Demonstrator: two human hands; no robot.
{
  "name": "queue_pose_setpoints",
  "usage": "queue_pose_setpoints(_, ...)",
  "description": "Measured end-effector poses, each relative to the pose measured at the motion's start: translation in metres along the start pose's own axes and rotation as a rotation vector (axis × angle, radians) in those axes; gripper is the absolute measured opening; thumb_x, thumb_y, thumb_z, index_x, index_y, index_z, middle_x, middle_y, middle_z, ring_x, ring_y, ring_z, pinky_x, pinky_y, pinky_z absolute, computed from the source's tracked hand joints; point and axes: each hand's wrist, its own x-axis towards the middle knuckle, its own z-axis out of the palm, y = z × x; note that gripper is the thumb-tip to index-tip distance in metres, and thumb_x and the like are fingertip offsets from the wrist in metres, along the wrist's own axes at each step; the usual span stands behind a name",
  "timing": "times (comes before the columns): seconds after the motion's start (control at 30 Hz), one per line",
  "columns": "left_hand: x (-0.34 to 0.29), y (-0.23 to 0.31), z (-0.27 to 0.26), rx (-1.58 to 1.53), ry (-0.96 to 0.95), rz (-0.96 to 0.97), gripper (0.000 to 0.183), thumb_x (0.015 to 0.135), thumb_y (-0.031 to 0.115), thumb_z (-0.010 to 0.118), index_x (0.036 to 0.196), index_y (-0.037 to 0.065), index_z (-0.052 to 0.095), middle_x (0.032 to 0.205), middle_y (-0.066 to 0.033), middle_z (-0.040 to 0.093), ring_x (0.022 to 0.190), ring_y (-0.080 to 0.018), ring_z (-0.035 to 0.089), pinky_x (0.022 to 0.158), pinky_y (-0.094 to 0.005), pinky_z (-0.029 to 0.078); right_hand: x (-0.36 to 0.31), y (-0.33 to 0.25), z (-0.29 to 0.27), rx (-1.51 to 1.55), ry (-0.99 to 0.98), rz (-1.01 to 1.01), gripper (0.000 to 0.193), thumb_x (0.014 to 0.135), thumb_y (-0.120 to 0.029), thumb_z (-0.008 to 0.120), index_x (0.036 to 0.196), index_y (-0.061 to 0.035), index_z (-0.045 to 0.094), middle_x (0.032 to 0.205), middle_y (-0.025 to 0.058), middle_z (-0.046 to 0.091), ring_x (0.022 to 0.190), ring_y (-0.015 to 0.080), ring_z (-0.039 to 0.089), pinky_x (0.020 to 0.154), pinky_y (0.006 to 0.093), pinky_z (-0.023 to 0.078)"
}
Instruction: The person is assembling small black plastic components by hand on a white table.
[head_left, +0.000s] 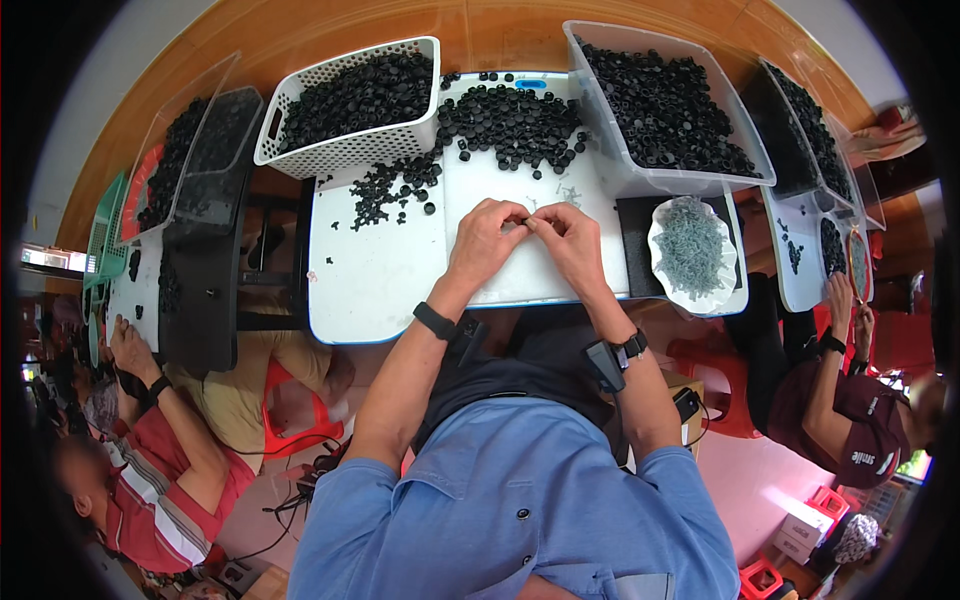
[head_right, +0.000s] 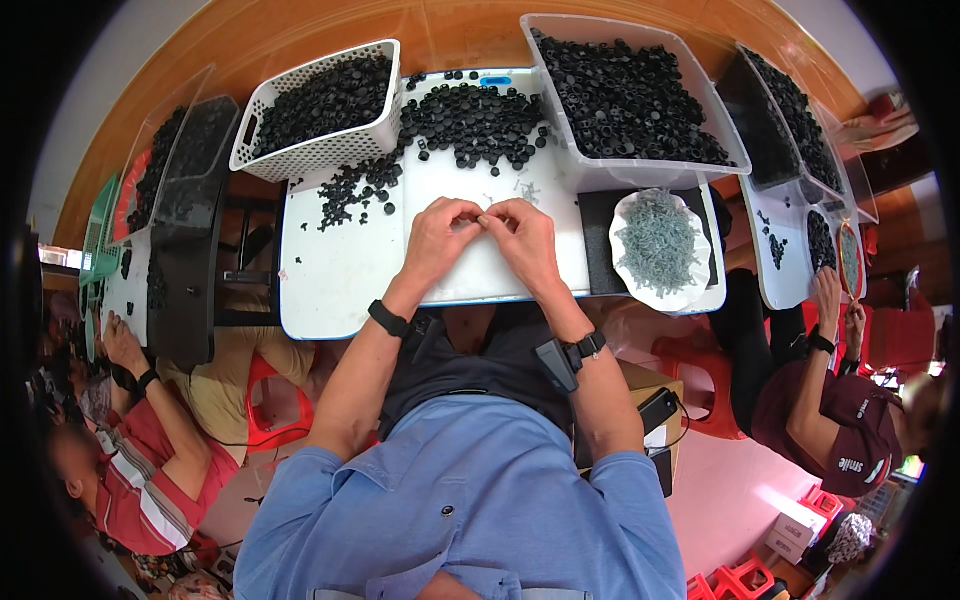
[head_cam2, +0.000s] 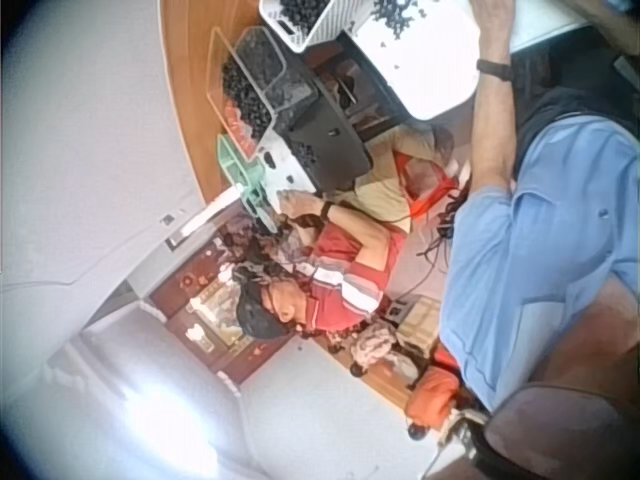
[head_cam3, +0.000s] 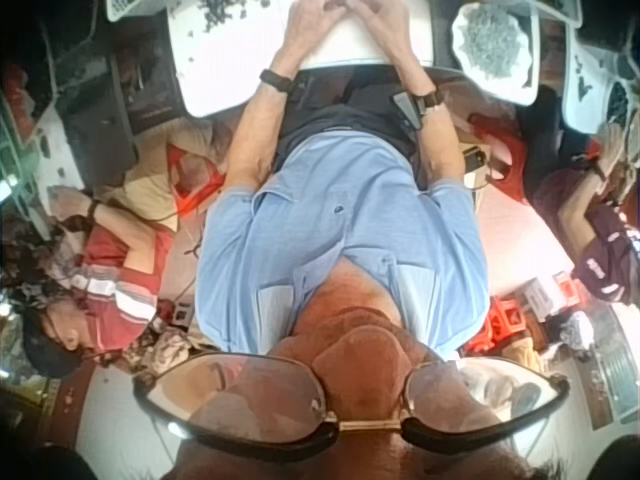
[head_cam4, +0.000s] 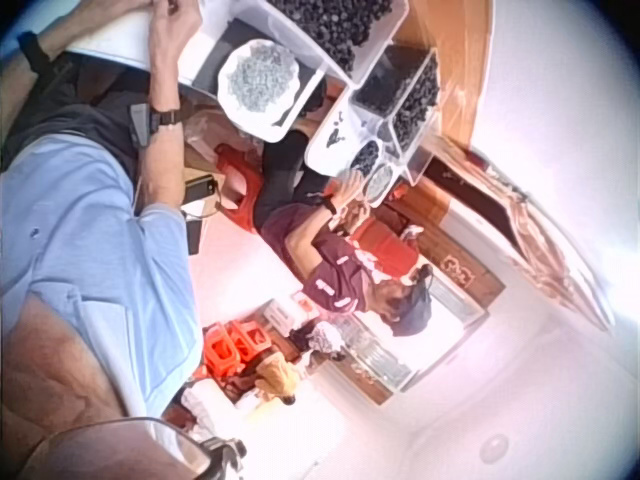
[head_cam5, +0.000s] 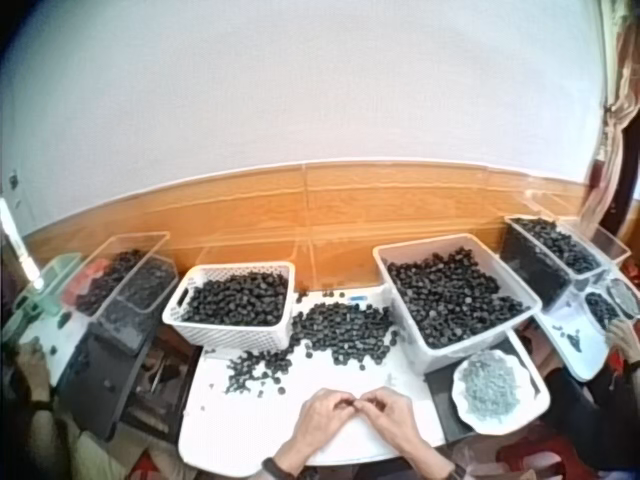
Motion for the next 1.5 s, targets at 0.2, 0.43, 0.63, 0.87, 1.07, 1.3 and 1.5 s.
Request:
queue_pose_setpoints(0.2, 0.002, 0.007, 0.003, -0.199, 0.05, -0.073, 0.021, 0.087, 0.012, 0.081, 0.103, 0.003, 0.073, 0.093, -0.01, 0.075, 0.084, -0.0207, 0.073, 0.075, -0.0324, 0.056, 0.0, 0.005, -0.005, 0.128, 0.077, 0.0, 0.012, 0.09, -0.007, 0.075, 0.099, 0.0012, 0.076, 0.083, 0.0023, 0.071, 0.064, 0.0061, 0.05, 0.058, 0.0247, 0.042)
queue_pose_setpoints(0.43, 0.003, 0.007, -0.003, -0.123, 0.034, -0.041, 0.02, 0.085, 0.01, 0.081, 0.103, 0.007, 0.075, 0.097, -0.0051, 0.073, 0.08, -0.0155, 0.065, 0.07, -0.029, 0.052, 0.001, 0.008, -0.004, 0.329, -0.051, 0.061, 0.016, 0.094, -0.004, 0.071, 0.108, 0.0039, 0.074, 0.092, 0.0052, 0.074, 0.075, 0.0076, 0.065, 0.067, 0.0237, 0.054)
queue_pose_setpoints(0.63, 0.004, 0.008, -0.006, -0.131, 0.009, -0.033, 0.02, 0.081, 0.011, 0.082, 0.101, 0.011, 0.077, 0.098, -0.0025, 0.074, 0.086, -0.0179, 0.065, 0.069, -0.0309, 0.052, 0.003, 0.004, -0.01, 0.367, -0.125, 0.082, 0.018, 0.094, -0.001, 0.069, 0.109, 0.0072, 0.071, 0.093, 0.009, 0.075, 0.081, 0.0117, 0.069, 0.071, 0.0252, 0.056)
queue_pose_setpoints(0.87, 0.003, 0.01, -0.007, -0.163, 0.012, 0.001, 0.021, 0.081, 0.007, 0.083, 0.101, 0.01, 0.078, 0.103, -0.0013, 0.073, 0.085, -0.0112, 0.064, 0.068, -0.0256, 0.049, 0.003, 0.003, -0.013, 0.423, -0.149, 0.087, 0.019, 0.093, 0.0, 0.069, 0.11, 0.0075, 0.07, 0.095, 0.0096, 0.075, 0.082, 0.0131, 0.07, 0.074, 0.0259, 0.057)
queue_pose_setpoints(1.07, 0.005, 0.008, -0.005, -0.137, -0.002, 0.032, 0.024, 0.082, 0.005, 0.078, 0.106, 0.011, 0.077, 0.104, -0.0025, 0.073, 0.09, -0.0153, 0.066, 0.071, -0.0283, 0.052, 0.003, 0.01, -0.014, 0.432, -0.104, 0.078, 0.018, 0.091, -0.001, 0.071, 0.108, 0.0052, 0.072, 0.092, 0.0057, 0.073, 0.079, 0.0108, 0.068, 0.072, 0.0246, 0.055)
queue_pose_setpoints(1.3, 0.03, -0.005, -0.009, 0.02, 0.189, -0.184, 0.033, 0.084, 0.006, 0.074, 0.117, 0.003, 0.071, 0.098, -0.0095, 0.07, 0.081, -0.0197, 0.066, 0.075, -0.0338, 0.054, 0.001, 0.009, -0.012, 0.355, 0.034, 0.087, 0.016, 0.091, -0.003, 0.073, 0.105, 0.0026, 0.075, 0.086, 0.0021, 0.072, 0.076, 0.007, 0.065, 0.07, 0.0221, 0.051)
queue_pose_setpoints(1.5, 0.066, -0.02, -0.01, 0.297, 0.141, -0.132, 0.031, 0.083, 0.018, 0.079, 0.109, 0.003, 0.073, 0.091, -0.0111, 0.066, 0.082, -0.0273, 0.065, 0.077, -0.0397, 0.052, 0.001, 0.011, -0.013, 0.359, 0.053, 0.068, 0.015, 0.091, -0.004, 0.073, 0.105, 0.0024, 0.075, 0.084, 0.0003, 0.07, 0.073, 0.0054, 0.061, 0.067, 0.021, 0.048)
